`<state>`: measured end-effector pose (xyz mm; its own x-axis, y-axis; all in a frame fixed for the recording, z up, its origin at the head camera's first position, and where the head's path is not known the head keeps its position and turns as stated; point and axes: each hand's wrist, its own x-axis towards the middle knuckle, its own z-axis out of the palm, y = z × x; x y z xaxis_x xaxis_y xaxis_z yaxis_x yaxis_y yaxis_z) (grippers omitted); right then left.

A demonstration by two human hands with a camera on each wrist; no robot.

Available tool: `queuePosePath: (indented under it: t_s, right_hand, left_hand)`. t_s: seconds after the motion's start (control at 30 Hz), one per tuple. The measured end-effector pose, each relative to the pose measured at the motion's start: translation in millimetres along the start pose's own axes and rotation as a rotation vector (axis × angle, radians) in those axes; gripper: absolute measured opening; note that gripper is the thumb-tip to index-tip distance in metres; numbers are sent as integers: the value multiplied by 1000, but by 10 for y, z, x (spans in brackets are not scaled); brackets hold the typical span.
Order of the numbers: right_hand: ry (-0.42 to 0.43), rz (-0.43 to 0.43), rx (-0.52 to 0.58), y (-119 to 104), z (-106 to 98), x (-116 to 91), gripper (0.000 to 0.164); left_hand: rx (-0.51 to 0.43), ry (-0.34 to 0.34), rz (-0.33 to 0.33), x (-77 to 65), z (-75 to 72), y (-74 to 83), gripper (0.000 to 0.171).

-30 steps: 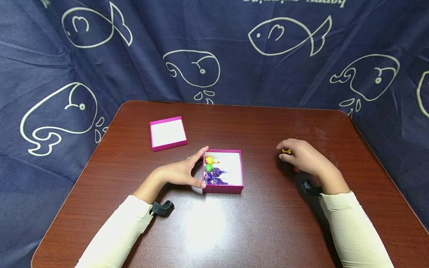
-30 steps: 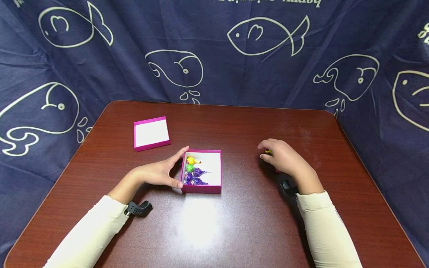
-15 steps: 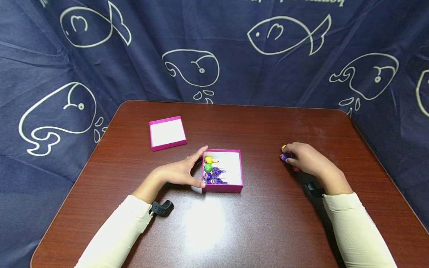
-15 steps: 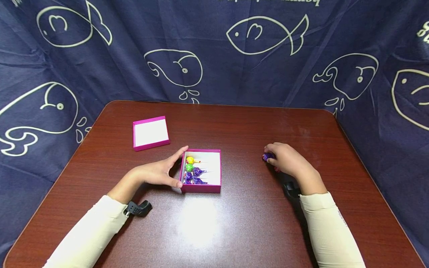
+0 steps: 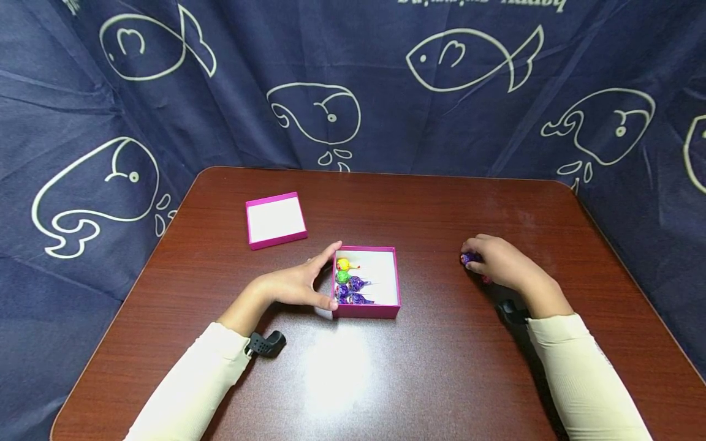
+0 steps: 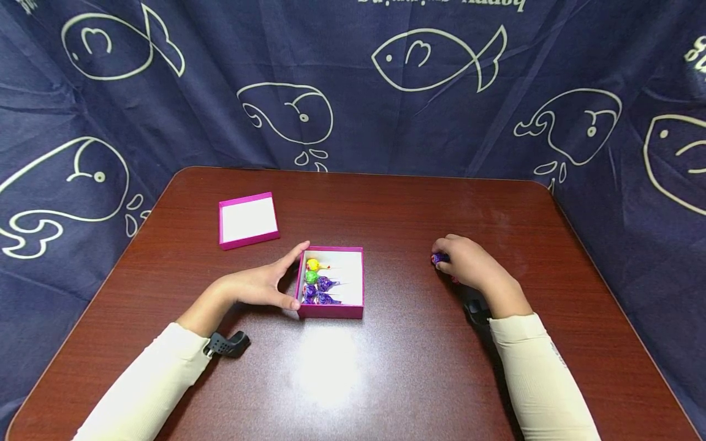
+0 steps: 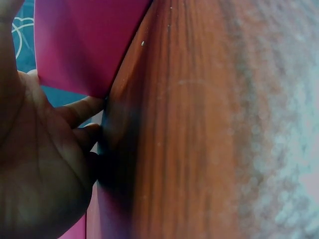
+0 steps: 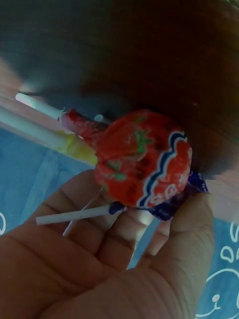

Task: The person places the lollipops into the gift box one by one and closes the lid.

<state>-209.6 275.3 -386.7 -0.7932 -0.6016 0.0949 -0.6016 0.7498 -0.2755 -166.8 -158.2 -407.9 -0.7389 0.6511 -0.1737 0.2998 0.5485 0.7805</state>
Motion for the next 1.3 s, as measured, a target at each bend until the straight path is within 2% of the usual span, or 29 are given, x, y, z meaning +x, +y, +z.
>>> queuePosePath:
  t_s: [0.13,0.33,0.57,1.0,1.3]
  right_hand:
    - [-2,21,45,2,-14,-7,15]
    - [15,38,169,-69,-37,40,10]
    - [65,-64,159,-273,-77,218,14]
    - [33,-211,241,-755,-124,580,15]
    - [23,-302,237,-1137,-197,765,18]
  left_hand:
    - [-5,0,7,4,6,2,122]
    - [-11,4,15,4,4,-11,122]
    - [-12,6,9,-11,-8,2,122]
    - [-10,5,-2,3,0,9,122]
    - [2,12,-6,-5,16,10,122]
